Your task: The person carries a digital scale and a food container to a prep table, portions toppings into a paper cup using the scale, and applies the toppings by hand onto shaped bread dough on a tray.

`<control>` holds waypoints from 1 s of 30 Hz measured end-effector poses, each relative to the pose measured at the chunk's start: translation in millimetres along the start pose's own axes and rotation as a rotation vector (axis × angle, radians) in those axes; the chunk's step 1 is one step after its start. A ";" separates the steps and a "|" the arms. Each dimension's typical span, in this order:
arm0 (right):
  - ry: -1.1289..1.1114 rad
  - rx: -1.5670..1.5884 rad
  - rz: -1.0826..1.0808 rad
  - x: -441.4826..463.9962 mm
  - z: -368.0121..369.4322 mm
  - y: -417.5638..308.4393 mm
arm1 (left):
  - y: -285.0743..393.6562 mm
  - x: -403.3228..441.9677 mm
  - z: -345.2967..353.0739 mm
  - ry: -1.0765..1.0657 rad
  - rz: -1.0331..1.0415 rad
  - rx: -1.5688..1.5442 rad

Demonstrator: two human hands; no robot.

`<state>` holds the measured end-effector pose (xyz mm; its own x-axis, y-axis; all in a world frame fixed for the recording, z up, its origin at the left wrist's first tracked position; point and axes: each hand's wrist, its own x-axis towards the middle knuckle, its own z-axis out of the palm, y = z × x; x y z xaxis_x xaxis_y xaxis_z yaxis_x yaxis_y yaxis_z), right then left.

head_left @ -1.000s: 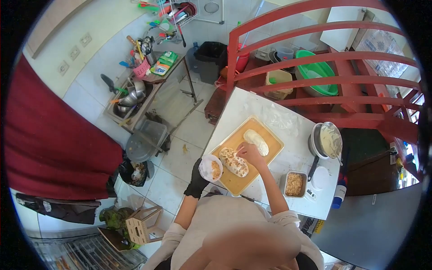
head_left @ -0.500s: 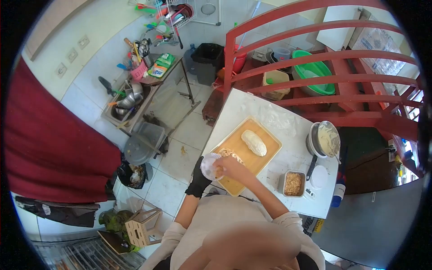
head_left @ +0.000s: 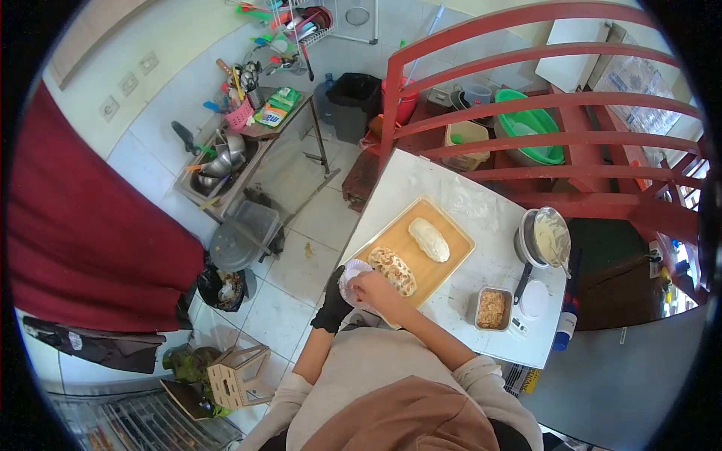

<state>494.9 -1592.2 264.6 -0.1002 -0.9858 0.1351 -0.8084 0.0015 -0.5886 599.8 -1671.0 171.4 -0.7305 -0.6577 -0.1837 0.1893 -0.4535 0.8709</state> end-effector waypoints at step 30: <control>-0.070 0.121 0.058 75.8 -17.4 130.9 | -3.7 -13.3 -34.6 -0.033 -0.019 -0.441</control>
<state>371.4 -1663.8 211.7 -0.1002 -0.9940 0.0445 -0.7260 0.0425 -0.6864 631.5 -1681.5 154.8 -0.7557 -0.6307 -0.1767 0.4328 -0.6833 0.5880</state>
